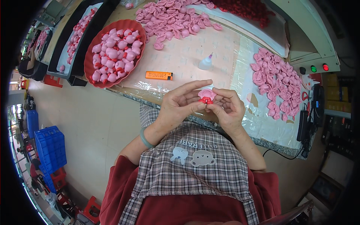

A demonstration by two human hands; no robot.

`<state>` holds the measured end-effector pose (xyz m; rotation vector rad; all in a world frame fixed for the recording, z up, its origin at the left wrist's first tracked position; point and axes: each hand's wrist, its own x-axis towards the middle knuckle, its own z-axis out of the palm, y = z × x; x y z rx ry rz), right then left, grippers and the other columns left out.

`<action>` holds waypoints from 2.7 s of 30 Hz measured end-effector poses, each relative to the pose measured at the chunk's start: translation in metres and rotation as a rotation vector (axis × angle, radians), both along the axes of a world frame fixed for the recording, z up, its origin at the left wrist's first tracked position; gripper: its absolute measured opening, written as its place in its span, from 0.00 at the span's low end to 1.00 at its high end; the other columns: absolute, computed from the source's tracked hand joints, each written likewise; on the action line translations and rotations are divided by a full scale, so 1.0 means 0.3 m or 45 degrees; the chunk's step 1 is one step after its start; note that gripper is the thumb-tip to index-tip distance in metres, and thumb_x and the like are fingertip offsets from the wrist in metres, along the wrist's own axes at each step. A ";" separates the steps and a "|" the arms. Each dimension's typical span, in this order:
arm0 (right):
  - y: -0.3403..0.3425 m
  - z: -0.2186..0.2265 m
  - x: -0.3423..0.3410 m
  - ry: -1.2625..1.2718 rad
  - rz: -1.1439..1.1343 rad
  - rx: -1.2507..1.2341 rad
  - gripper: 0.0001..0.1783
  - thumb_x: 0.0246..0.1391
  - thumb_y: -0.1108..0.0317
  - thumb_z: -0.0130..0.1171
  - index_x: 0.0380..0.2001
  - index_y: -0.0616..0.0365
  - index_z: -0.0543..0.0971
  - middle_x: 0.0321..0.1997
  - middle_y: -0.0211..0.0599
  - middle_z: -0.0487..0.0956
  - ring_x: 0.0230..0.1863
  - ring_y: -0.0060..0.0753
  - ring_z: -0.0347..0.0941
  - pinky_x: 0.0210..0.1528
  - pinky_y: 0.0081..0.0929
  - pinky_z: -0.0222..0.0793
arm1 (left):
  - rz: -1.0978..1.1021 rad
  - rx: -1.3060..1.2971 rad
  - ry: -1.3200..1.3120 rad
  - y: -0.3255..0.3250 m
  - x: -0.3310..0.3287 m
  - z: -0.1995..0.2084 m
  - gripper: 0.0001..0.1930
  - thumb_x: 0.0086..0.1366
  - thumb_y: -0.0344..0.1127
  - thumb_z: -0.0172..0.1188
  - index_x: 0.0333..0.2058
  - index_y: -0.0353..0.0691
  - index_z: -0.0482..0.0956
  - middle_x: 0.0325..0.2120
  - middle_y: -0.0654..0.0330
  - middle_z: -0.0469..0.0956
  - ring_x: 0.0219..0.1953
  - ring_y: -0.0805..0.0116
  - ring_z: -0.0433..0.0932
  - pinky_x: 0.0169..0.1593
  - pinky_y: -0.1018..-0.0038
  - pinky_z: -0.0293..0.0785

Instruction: The person is applying glue to small pink plastic components and assembling them on a workbench.

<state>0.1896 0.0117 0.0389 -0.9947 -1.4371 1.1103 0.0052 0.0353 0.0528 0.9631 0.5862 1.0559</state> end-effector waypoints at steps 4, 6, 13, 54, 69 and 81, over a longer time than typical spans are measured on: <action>-0.002 0.011 -0.019 0.155 -0.006 -0.110 0.20 0.53 0.82 0.62 0.50 0.69 0.70 0.38 0.45 0.80 0.35 0.27 0.79 0.39 0.20 0.78 | -0.057 -0.048 -0.001 -0.001 -0.018 -0.007 0.25 0.60 0.25 0.64 0.57 0.29 0.70 0.56 0.46 0.72 0.55 0.61 0.75 0.59 0.67 0.73; -0.004 0.017 -0.024 0.229 -0.002 -0.215 0.21 0.53 0.80 0.64 0.50 0.70 0.70 0.38 0.42 0.80 0.35 0.25 0.78 0.39 0.19 0.76 | -0.056 -0.113 -0.010 0.001 -0.022 -0.008 0.24 0.60 0.26 0.64 0.55 0.29 0.71 0.55 0.47 0.73 0.55 0.62 0.76 0.59 0.67 0.73; 0.039 0.055 -0.015 -0.193 -0.074 -0.128 0.28 0.44 0.73 0.72 0.50 0.63 0.74 0.34 0.31 0.76 0.32 0.19 0.70 0.34 0.15 0.66 | 0.051 -0.199 -0.100 0.008 -0.024 -0.044 0.15 0.63 0.27 0.61 0.49 0.31 0.76 0.47 0.51 0.79 0.46 0.67 0.79 0.50 0.73 0.77; 0.095 -0.021 -0.019 -0.193 -0.013 0.058 0.13 0.45 0.75 0.70 0.35 0.61 0.79 0.34 0.31 0.73 0.33 0.22 0.66 0.37 0.20 0.65 | -0.146 -0.660 -0.391 0.011 -0.009 -0.097 0.07 0.70 0.36 0.56 0.40 0.40 0.76 0.41 0.60 0.78 0.45 0.71 0.79 0.51 0.73 0.78; 0.078 0.031 -0.015 -0.564 0.031 0.301 0.23 0.45 0.76 0.69 0.48 0.63 0.80 0.38 0.41 0.80 0.36 0.29 0.78 0.38 0.23 0.73 | -0.011 -0.459 -0.156 0.010 -0.021 -0.103 0.10 0.63 0.27 0.62 0.42 0.32 0.79 0.35 0.57 0.81 0.35 0.74 0.81 0.41 0.80 0.79; 0.095 0.014 -0.016 -0.663 -0.082 0.567 0.26 0.42 0.79 0.69 0.49 0.63 0.79 0.37 0.43 0.80 0.35 0.33 0.78 0.34 0.26 0.75 | -0.046 -0.333 -0.146 0.024 -0.008 -0.114 0.12 0.65 0.29 0.61 0.46 0.34 0.77 0.40 0.58 0.79 0.41 0.72 0.78 0.46 0.77 0.76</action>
